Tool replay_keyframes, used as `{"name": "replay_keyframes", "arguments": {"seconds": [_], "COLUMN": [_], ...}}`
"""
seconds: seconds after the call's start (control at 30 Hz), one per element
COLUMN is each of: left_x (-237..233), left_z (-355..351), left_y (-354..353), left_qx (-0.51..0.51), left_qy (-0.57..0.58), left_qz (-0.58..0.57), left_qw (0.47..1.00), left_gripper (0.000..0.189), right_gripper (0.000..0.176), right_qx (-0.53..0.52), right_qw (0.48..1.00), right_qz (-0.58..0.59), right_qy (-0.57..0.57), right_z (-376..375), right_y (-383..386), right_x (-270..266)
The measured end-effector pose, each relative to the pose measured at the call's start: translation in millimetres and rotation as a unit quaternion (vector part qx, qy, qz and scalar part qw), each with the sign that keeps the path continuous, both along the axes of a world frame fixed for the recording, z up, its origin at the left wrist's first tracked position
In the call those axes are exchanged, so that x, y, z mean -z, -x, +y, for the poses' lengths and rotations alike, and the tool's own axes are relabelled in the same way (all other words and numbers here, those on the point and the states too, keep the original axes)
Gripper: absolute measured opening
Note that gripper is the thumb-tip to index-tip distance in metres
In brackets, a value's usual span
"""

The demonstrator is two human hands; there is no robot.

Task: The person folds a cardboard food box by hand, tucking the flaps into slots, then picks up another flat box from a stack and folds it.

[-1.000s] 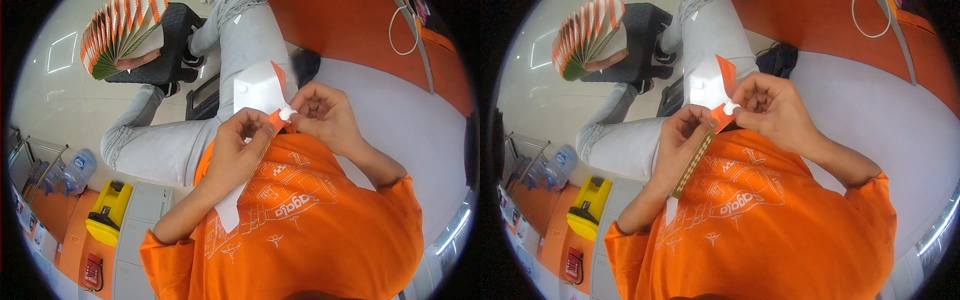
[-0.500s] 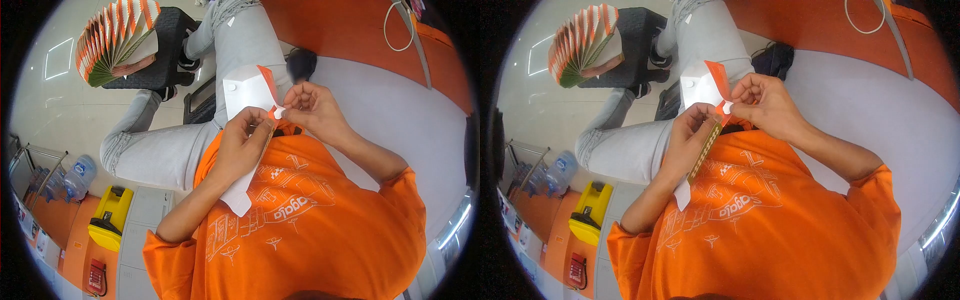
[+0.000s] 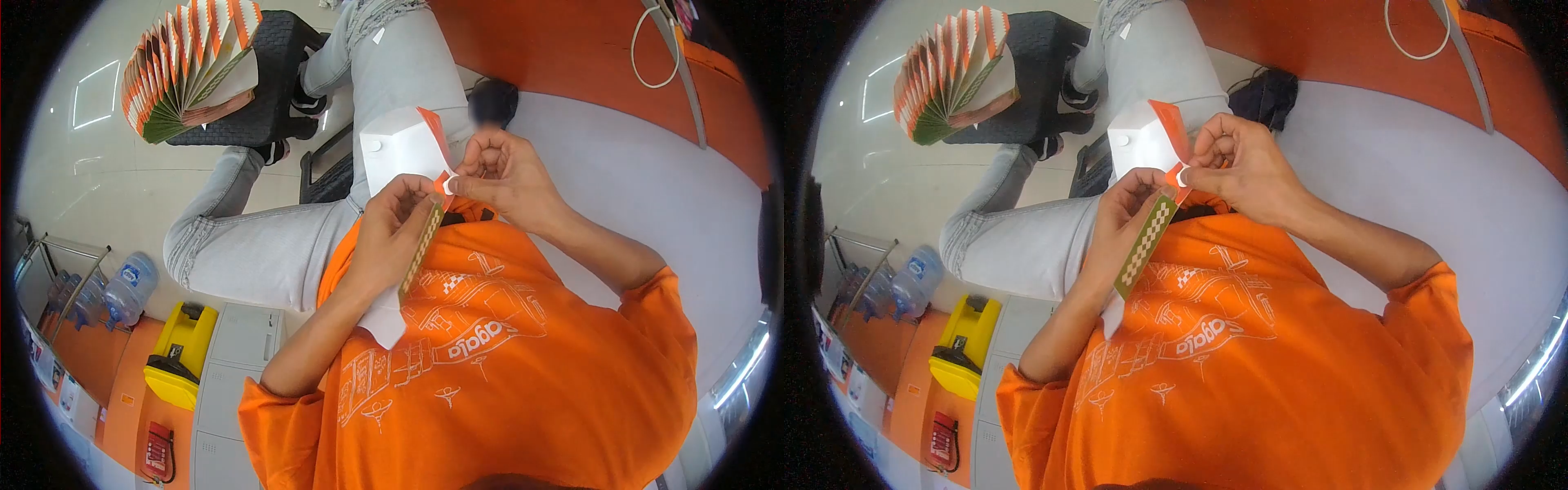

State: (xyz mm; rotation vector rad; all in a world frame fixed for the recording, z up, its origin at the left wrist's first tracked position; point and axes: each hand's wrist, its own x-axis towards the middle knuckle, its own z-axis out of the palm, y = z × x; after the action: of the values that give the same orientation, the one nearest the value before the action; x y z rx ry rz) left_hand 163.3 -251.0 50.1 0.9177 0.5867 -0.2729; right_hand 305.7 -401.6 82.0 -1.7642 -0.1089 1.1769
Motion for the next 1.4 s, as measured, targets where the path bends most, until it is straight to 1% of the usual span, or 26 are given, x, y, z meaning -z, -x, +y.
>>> {"name": "replay_keyframes", "arguments": {"seconds": [0.07,0.13,0.2,0.3,0.33,0.4,0.43,0.5,0.53,0.6,0.63,0.7,0.83,0.9,1.03,1.1,1.2,1.27,1.3,1.33,1.4], "left_x": [1,2,1,2,2,1,1,0,-1,3,4,-1,2,4,5,1,7,12,14,15,10], "left_z": [-1,0,1,1,1,2,2,1,0,-1,0,1,1,3,1,1,2,2,2,2,1], "left_y": [1,2,2,1,1,2,1,0,0,3,2,0,0,2,3,3,2,5,6,6,4], "left_qx": [-0.012,-0.003,-0.009,-0.017,-0.017,-0.015,-0.014,-0.021,-0.027,-0.022,-0.019,-0.019,-0.013,-0.018,-0.04,-0.035,-0.03,-0.026,-0.031,-0.035,-0.036], "left_qy": [0.007,-0.019,-0.006,0.0,-0.006,-0.002,0.002,0.003,0.004,0.002,-0.001,-0.004,-0.026,-0.008,0.038,0.024,0.009,0.012,0.035,0.059,0.052], "left_qz": [-0.004,-0.01,-0.011,-0.015,-0.016,-0.011,-0.007,-0.01,-0.013,-0.012,-0.014,-0.013,-0.017,-0.01,-0.002,-0.013,-0.035,-0.04,-0.028,-0.016,-0.013], "left_qw": [1.0,1.0,1.0,1.0,1.0,1.0,1.0,1.0,1.0,1.0,1.0,1.0,0.999,1.0,0.998,0.999,0.999,0.999,0.999,0.998,0.998], "left_gripper": [0.012,0.012,0.012,0.013,0.013,0.013,0.013,0.013,0.013,0.013,0.012,0.012,0.014,0.016,0.019,0.019,0.019,0.02,0.02,0.021,0.022], "right_gripper": [0.021,0.021,0.021,0.022,0.022,0.023,0.023,0.024,0.024,0.024,0.024,0.023,0.022,0.021,0.02,0.021,0.021,0.021,0.021,0.021,0.023], "right_qx": [-0.001,-0.001,0.047,0.058,0.058,0.117,0.117,0.06,0.06,0.015,0.017,0.035,0.054,0.047,0.018,0.031,0.052,0.045,0.037,0.037,0.025], "right_qw": [1.0,1.0,0.999,0.998,0.998,0.993,0.993,0.996,0.996,0.997,0.997,0.998,0.998,0.999,0.999,0.998,0.997,0.998,0.999,0.999,0.998], "right_qz": [0.002,0.004,-0.005,-0.037,-0.037,0.003,0.001,-0.06,-0.059,-0.079,-0.08,-0.045,-0.037,0.017,0.006,-0.019,-0.055,-0.032,-0.01,-0.01,-0.039], "right_qy": [0.01,0.02,-0.011,-0.011,-0.01,-0.01,-0.01,-0.009,-0.008,-0.003,-0.003,-0.003,0.022,0.016,0.026,0.053,0.023,0.029,0.035,0.035,0.051], "right_z": [2,3,3,5,6,7,6,3,2,1,1,1,7,5,7,9,3,4,5,5,6], "right_y": [0,3,9,15,17,19,19,20,19,16,16,17,15,13,10,13,21,17,15,15,16], "right_x": [-6,-8,-6,-6,-7,-7,-6,-3,-3,-3,-3,-5,-8,-7,-14,-17,-5,-9,-10,-9,-10]}}
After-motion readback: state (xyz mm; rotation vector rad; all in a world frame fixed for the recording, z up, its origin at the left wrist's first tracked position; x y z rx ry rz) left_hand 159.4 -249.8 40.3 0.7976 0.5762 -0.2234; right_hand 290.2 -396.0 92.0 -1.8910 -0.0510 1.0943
